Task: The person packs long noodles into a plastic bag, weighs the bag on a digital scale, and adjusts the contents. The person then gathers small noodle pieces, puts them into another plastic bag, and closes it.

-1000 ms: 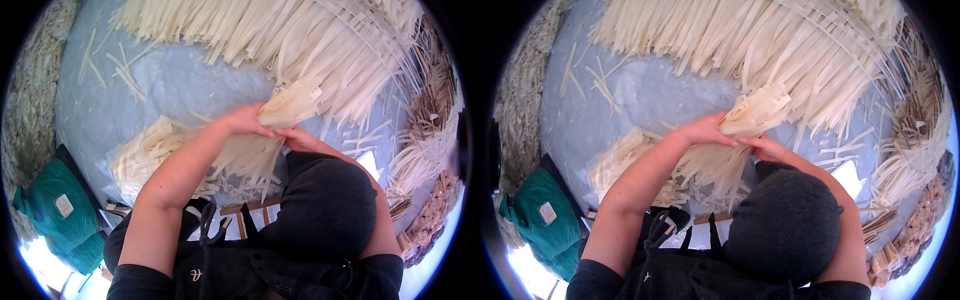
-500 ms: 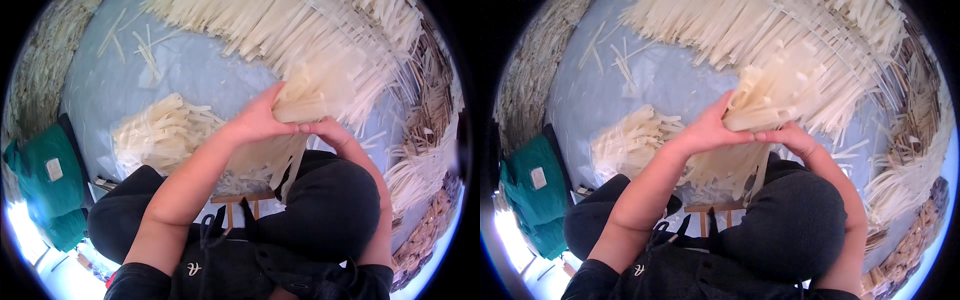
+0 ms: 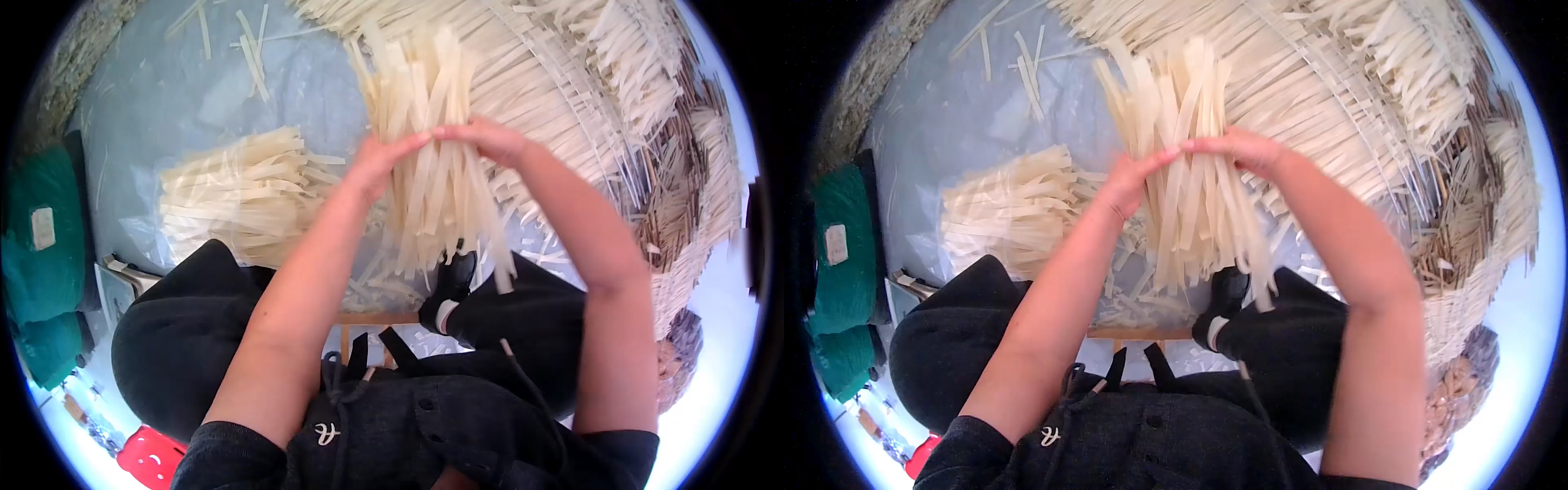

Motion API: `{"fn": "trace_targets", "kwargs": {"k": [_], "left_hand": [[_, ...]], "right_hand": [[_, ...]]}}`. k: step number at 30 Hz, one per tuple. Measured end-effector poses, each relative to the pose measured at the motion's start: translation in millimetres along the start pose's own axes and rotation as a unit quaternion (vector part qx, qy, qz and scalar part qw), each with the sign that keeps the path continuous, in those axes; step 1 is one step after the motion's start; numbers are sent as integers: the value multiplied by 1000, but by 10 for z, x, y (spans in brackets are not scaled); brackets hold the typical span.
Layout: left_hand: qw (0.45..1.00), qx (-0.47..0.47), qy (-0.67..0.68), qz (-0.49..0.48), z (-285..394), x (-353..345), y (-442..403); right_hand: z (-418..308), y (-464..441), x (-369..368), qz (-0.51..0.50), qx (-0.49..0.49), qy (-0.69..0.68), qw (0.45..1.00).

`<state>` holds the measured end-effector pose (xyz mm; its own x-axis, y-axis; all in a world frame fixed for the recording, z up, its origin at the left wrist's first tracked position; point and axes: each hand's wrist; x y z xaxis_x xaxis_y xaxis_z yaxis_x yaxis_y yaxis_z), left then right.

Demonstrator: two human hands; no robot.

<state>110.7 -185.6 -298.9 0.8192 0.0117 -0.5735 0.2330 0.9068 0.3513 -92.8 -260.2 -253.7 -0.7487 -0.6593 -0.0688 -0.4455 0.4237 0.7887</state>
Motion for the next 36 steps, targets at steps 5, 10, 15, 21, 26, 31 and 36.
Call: {"fn": "trace_targets", "kwargs": {"k": [5, 10, 15, 21, 26, 31, 36], "left_hand": [[980, 131, -67, 131, -1134, 661, -42], [957, 206, -25, 204, -1202, 833, 78], [958, 185, -42, 213, -1148, 888, 69], [960, 165, -46, 221, -1331, 961, 81], [963, 155, -11, 220, -1241, 933, 105], [946, 142, -181, 230, -1290, 926, 48], [962, 158, -47, 216, -1324, 967, 66]], "right_hand": [[1153, -833, -128, 43, -26, 74, 996], [505, -677, -183, 48, -162, 417, 893], [-290, -1015, -99, 247, -192, 551, 774], [8, -2001, -654, 249, 367, 453, 773], [-343, -1766, -933, 106, 80, 465, 875], [-88, -1930, -1028, 22, 206, 543, 813], [3, -1510, -660, 258, 128, 225, 931]]}}
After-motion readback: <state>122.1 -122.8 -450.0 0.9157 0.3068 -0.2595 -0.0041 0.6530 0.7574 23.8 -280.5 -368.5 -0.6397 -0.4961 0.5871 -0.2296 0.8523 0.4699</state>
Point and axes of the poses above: each hand's wrist, its own y-axis away from the middle knuckle, its own x-axis out of the back of the hand, z = x × y, and after that the axes turned 6 degrees about -x, right-handed
